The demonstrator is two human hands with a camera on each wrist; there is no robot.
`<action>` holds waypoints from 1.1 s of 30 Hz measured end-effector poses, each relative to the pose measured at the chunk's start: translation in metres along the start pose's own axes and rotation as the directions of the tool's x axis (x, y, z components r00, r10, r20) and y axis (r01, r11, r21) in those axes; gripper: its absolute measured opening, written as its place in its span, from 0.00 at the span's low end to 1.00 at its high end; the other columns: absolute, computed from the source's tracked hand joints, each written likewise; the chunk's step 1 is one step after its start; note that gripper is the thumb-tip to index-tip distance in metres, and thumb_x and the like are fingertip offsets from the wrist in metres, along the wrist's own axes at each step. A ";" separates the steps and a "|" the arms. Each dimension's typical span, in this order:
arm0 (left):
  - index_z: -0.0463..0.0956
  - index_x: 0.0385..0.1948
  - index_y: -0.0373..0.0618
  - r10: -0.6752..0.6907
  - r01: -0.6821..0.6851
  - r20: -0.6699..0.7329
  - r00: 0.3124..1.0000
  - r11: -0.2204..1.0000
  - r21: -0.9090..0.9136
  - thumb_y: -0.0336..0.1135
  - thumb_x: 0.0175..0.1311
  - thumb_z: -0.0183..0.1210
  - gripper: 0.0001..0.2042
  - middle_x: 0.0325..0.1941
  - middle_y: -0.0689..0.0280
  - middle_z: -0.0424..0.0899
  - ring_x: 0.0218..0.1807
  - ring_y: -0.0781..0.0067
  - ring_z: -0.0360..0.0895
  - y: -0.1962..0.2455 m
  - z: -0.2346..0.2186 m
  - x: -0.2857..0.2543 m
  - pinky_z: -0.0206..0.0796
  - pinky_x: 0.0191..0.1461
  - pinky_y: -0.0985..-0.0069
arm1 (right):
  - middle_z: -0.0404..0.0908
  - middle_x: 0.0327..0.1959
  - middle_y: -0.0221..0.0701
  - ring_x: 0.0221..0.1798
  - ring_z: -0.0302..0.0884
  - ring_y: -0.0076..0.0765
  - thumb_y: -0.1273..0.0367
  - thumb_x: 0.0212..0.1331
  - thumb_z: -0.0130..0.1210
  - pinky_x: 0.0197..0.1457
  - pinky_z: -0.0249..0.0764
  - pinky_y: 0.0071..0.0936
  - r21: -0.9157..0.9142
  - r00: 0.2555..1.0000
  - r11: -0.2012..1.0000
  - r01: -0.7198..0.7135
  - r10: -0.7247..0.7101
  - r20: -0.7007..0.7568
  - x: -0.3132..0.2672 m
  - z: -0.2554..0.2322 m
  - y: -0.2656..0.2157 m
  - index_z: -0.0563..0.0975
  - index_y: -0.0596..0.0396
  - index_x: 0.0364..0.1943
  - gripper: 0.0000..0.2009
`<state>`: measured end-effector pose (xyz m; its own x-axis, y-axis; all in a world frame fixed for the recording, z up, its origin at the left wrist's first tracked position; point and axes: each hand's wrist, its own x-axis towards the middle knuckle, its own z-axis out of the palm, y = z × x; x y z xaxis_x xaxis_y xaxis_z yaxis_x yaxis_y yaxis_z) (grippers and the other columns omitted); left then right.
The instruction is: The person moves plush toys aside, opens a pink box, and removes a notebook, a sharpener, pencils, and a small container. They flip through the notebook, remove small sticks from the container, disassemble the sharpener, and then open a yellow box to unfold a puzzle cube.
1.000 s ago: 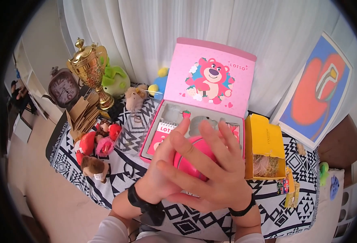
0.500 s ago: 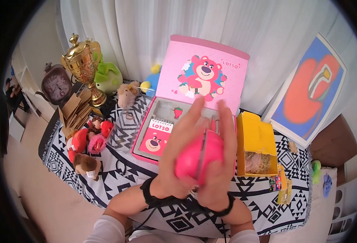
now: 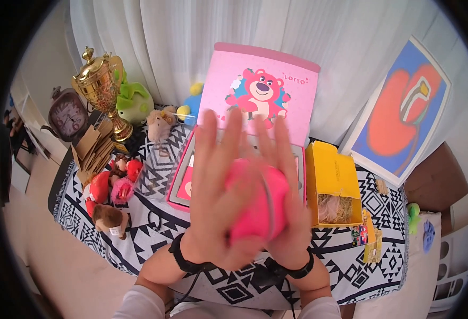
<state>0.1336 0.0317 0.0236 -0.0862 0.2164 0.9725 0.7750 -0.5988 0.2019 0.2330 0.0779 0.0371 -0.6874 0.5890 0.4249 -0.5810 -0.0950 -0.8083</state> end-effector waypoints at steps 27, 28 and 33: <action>0.54 0.72 0.43 -0.038 0.039 0.058 0.998 0.999 -0.023 0.73 0.61 0.43 0.46 0.75 0.49 0.55 0.77 0.45 0.48 0.006 -0.012 0.007 0.41 0.76 0.53 | 0.30 0.78 0.45 0.79 0.29 0.55 0.38 0.64 0.39 0.78 0.31 0.51 -0.602 0.965 0.773 0.198 -0.263 -0.020 -0.011 -0.011 0.015 0.36 0.49 0.74 0.46; 0.54 0.72 0.43 -0.040 0.042 0.052 0.998 0.999 -0.021 0.73 0.61 0.43 0.46 0.75 0.49 0.55 0.77 0.45 0.48 0.007 -0.016 0.010 0.41 0.76 0.53 | 0.31 0.78 0.46 0.79 0.30 0.55 0.37 0.62 0.39 0.77 0.33 0.51 -0.573 0.971 0.801 0.175 -0.237 -0.035 -0.011 -0.009 0.012 0.37 0.49 0.74 0.46; 0.51 0.73 0.43 -0.683 0.698 0.481 0.550 0.060 -0.714 0.64 0.70 0.40 0.38 0.75 0.53 0.55 0.76 0.58 0.53 0.019 -0.018 0.011 0.48 0.75 0.63 | 0.35 0.77 0.50 0.78 0.36 0.56 0.31 0.55 0.39 0.75 0.41 0.52 -0.394 0.985 0.917 0.065 -0.122 -0.120 -0.016 0.005 0.001 0.44 0.52 0.73 0.50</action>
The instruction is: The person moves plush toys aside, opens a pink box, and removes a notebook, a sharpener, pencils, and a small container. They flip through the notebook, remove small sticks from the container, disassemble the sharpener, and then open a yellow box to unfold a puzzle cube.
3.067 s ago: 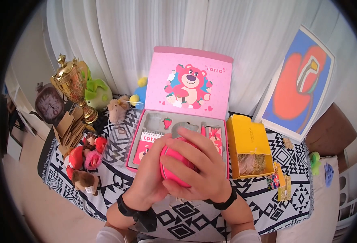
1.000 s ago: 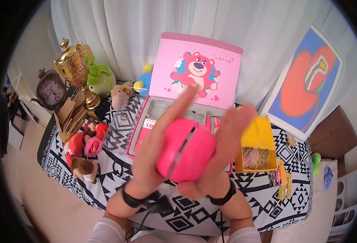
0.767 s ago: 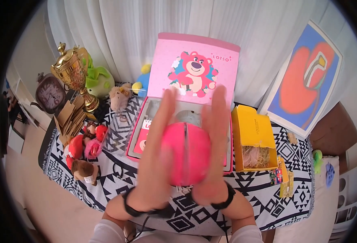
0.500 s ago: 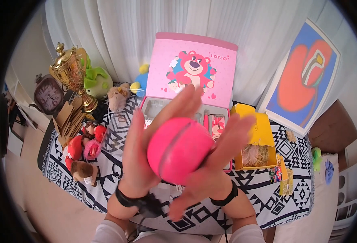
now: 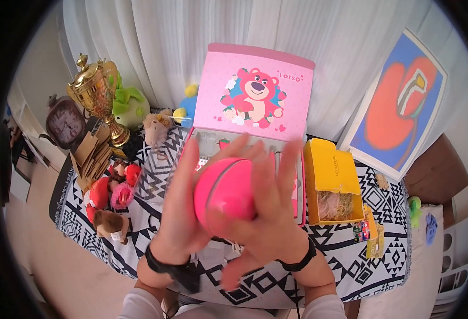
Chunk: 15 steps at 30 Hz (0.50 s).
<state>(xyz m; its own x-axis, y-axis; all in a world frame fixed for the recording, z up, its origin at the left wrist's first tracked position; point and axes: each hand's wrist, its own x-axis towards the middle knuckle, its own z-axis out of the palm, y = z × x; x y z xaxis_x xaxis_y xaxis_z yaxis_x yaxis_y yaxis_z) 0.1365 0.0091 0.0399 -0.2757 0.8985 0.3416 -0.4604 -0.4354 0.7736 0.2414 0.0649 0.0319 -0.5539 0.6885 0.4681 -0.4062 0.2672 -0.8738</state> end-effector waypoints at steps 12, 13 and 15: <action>0.71 0.52 0.39 0.443 -0.388 0.026 0.896 0.754 0.530 0.35 0.64 0.58 0.17 0.57 0.55 0.76 0.58 0.60 0.74 -0.015 -0.013 0.014 0.64 0.62 0.67 | 0.58 0.68 0.51 0.69 0.62 0.49 0.32 0.49 0.54 0.67 0.63 0.42 -0.446 0.925 0.810 0.380 -0.328 0.193 0.015 -0.025 0.026 0.58 0.65 0.67 0.53; 0.71 0.52 0.39 0.449 -0.393 0.027 0.893 0.751 0.531 0.35 0.64 0.58 0.17 0.57 0.55 0.76 0.58 0.60 0.74 -0.012 -0.013 0.013 0.64 0.62 0.67 | 0.63 0.66 0.49 0.66 0.65 0.49 0.35 0.48 0.59 0.66 0.64 0.41 -0.525 0.937 0.778 0.344 -0.247 0.247 0.017 -0.028 0.020 0.58 0.67 0.66 0.53; 0.71 0.50 0.38 0.222 -0.171 -0.110 0.969 0.921 0.351 0.36 0.68 0.55 0.14 0.51 0.59 0.77 0.52 0.72 0.74 -0.006 -0.013 0.011 0.66 0.57 0.73 | 0.67 0.62 0.47 0.62 0.69 0.52 0.41 0.46 0.67 0.63 0.67 0.40 -0.574 0.927 0.732 0.367 -0.238 0.289 0.021 -0.031 0.012 0.61 0.65 0.64 0.50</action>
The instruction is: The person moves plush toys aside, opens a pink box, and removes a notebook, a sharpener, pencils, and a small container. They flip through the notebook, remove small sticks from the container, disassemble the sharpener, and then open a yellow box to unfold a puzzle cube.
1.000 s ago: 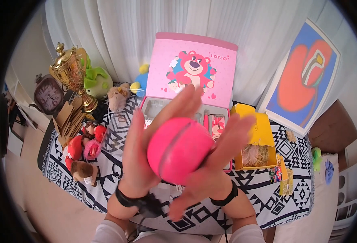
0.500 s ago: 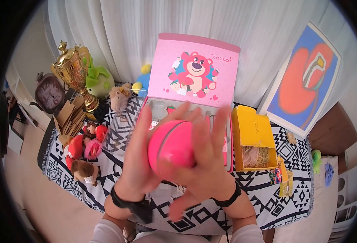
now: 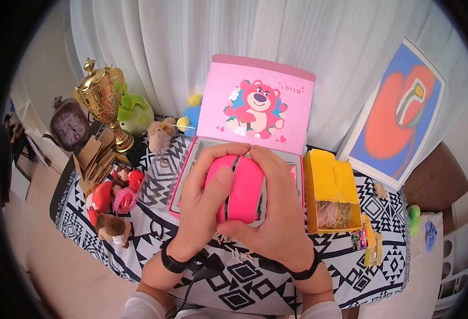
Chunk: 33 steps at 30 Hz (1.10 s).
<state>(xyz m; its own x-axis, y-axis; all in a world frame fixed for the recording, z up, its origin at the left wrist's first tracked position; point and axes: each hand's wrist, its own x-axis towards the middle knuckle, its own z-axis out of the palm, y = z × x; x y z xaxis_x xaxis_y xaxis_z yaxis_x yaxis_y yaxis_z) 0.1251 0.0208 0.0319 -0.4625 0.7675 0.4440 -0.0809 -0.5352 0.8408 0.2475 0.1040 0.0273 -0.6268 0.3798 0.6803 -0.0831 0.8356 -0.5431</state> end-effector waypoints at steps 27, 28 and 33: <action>0.70 0.58 0.39 0.044 -0.076 0.092 0.995 0.919 0.387 0.47 0.54 0.69 0.32 0.58 0.55 0.72 0.56 0.59 0.74 0.013 -0.008 -0.003 0.71 0.56 0.62 | 0.73 0.60 0.40 0.62 0.72 0.40 0.48 0.67 0.44 0.64 0.70 0.38 0.851 0.855 0.457 -0.258 0.518 -0.019 0.004 -0.016 0.004 0.67 0.62 0.62 0.31; 0.69 0.60 0.41 0.337 -0.363 0.247 0.908 0.341 0.867 0.47 0.44 0.76 0.40 0.60 0.55 0.70 0.58 0.57 0.72 0.021 -0.004 -0.005 0.66 0.60 0.60 | 0.74 0.59 0.39 0.62 0.72 0.40 0.50 0.69 0.43 0.65 0.70 0.40 0.912 0.848 0.302 -0.276 0.524 0.083 0.005 -0.020 0.009 0.67 0.61 0.62 0.29; 0.70 0.60 0.43 0.090 -0.218 0.240 0.966 0.780 0.586 0.38 0.35 0.79 0.43 0.55 0.55 0.71 0.57 0.54 0.71 0.039 -0.004 -0.012 0.64 0.60 0.64 | 0.78 0.54 0.41 0.56 0.78 0.44 0.51 0.70 0.39 0.58 0.75 0.44 0.949 0.792 0.092 -0.301 0.579 0.195 0.012 -0.024 0.012 0.72 0.59 0.56 0.26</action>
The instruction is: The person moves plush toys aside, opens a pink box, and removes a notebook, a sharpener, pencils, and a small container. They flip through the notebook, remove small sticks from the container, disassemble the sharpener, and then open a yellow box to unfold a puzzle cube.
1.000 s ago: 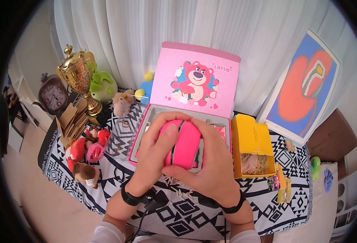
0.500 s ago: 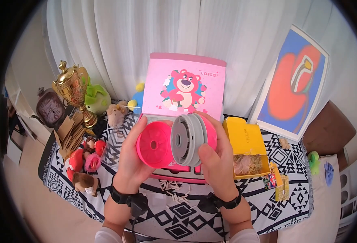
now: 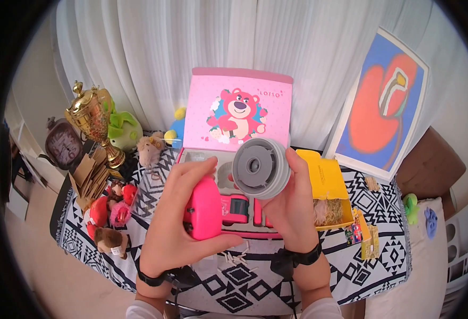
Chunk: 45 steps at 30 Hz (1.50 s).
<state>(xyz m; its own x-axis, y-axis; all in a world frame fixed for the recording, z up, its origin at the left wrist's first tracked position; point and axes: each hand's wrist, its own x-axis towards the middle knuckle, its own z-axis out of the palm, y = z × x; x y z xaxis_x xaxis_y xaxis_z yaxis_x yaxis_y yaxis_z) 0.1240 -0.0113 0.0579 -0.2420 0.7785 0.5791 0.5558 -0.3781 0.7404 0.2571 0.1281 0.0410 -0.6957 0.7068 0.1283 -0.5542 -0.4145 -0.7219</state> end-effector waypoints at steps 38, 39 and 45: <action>0.61 0.60 0.32 0.246 -0.215 -0.087 0.965 0.938 0.273 0.46 0.55 0.67 0.37 0.52 0.46 0.67 0.49 0.42 0.71 -0.051 0.038 0.008 0.69 0.46 0.59 | 0.78 0.39 0.45 0.40 0.79 0.43 0.60 0.73 0.37 0.44 0.72 0.33 -0.812 0.865 0.380 0.443 -0.418 0.277 -0.009 0.001 0.034 0.68 0.64 0.54 0.20; 0.61 0.60 0.32 0.251 -0.219 -0.086 0.964 0.936 0.274 0.46 0.55 0.67 0.37 0.52 0.46 0.67 0.49 0.42 0.71 -0.052 0.039 0.008 0.69 0.46 0.59 | 0.78 0.39 0.45 0.40 0.79 0.43 0.60 0.73 0.37 0.44 0.72 0.33 -0.811 0.863 0.379 0.447 -0.421 0.279 -0.012 0.005 0.031 0.68 0.64 0.54 0.20; 0.62 0.55 0.31 0.188 -0.162 -0.166 0.968 0.974 0.155 0.52 0.66 0.53 0.30 0.49 0.42 0.68 0.44 0.39 0.73 -0.047 0.046 -0.001 0.69 0.45 0.58 | 0.77 0.42 0.47 0.41 0.78 0.47 0.57 0.72 0.39 0.46 0.72 0.35 -0.824 0.830 0.299 0.481 -0.459 0.317 -0.023 0.010 0.038 0.67 0.64 0.56 0.22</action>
<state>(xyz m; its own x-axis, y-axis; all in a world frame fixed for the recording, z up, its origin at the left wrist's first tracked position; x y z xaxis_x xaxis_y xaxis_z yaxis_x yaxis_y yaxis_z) 0.1343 0.0286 0.0068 -0.2622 0.5995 0.7562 0.7042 -0.4170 0.5747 0.2478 0.0908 0.0175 -0.4678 0.5948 0.6537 -0.1236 0.6884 -0.7148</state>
